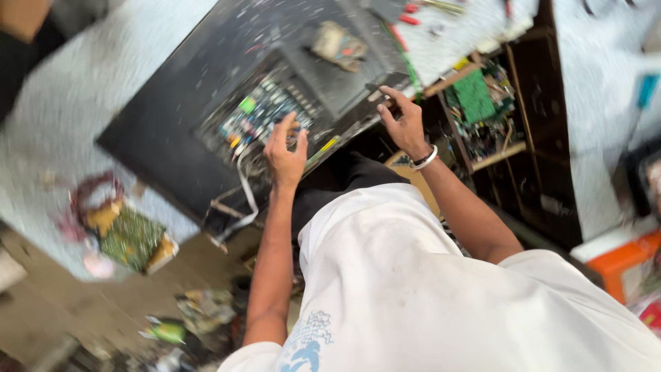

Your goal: The person works on a television mainboard at a cluttered repair bench, lifting the board and handling small components. They then open plastic storage boxes and jars on a shelf, sort through electronic components, and return to the bench to continue handling the board and parts.

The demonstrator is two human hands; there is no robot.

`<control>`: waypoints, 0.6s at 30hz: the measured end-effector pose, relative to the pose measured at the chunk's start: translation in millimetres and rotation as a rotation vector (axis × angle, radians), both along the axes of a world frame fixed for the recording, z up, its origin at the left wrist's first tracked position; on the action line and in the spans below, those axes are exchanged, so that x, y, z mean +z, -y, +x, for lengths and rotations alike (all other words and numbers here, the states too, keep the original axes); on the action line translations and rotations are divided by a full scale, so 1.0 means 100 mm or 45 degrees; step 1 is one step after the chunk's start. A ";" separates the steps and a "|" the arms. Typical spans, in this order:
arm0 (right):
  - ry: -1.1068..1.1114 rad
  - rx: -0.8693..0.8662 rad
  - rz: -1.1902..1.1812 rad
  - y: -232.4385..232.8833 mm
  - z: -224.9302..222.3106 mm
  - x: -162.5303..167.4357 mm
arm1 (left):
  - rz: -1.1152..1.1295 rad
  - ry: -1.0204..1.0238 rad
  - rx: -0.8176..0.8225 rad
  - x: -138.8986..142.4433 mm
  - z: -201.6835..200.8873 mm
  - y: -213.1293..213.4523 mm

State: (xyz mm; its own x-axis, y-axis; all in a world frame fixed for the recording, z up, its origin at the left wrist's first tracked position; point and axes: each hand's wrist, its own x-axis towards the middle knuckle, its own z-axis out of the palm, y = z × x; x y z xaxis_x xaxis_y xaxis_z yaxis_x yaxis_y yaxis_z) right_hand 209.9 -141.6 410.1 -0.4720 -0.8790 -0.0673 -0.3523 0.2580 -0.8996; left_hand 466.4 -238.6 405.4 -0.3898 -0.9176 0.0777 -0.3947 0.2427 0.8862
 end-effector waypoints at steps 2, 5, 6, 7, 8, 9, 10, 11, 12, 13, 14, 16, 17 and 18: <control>0.012 -0.165 0.032 -0.24 -0.16 0.09 | 0.104 0.004 -0.132 0.07 -0.37 -0.05; 0.003 -0.412 0.000 -0.64 -0.40 0.20 | 0.118 -0.084 -0.372 0.17 -0.88 -0.16; -0.032 -0.479 -0.035 -0.79 -0.45 0.22 | 0.096 -0.128 -0.453 0.19 -1.01 -0.19; -0.063 -0.544 -0.064 -0.95 -0.45 0.25 | 0.107 -0.138 -0.524 0.22 -1.12 -0.22; -0.036 -0.643 -0.028 -1.14 -0.42 0.27 | 0.126 -0.137 -0.596 0.25 -1.21 -0.25; -0.011 -0.739 0.003 -1.32 -0.41 0.29 | 0.141 -0.139 -0.666 0.27 -1.30 -0.28; 0.007 -0.825 0.024 -1.48 -0.43 0.30 | 0.121 -0.125 -0.747 0.27 -1.37 -0.31; 0.009 -0.888 0.004 -1.64 -0.41 0.32 | 0.099 -0.113 -0.817 0.29 -1.42 -0.33; 0.013 -0.946 -0.016 -1.79 -0.33 0.31 | 0.077 -0.099 -0.881 0.29 -1.46 -0.35; 0.011 -0.998 -0.037 -1.94 -0.29 0.32 | 0.112 -0.096 -0.916 0.30 -1.51 -0.38; 0.077 -1.067 -0.023 -2.07 -0.26 0.32 | 0.145 -0.091 -0.942 0.29 -1.53 -0.40; 0.240 -1.178 0.012 -2.26 -0.12 0.30 | 0.194 -0.049 -0.968 0.28 -1.58 -0.45; 0.224 -1.199 0.015 -2.33 -0.07 0.28 | 0.212 -0.024 -0.974 0.26 -1.61 -0.48; 0.201 -1.213 0.022 -2.40 -0.05 0.25 | 0.233 -0.005 -0.974 0.24 -1.64 -0.53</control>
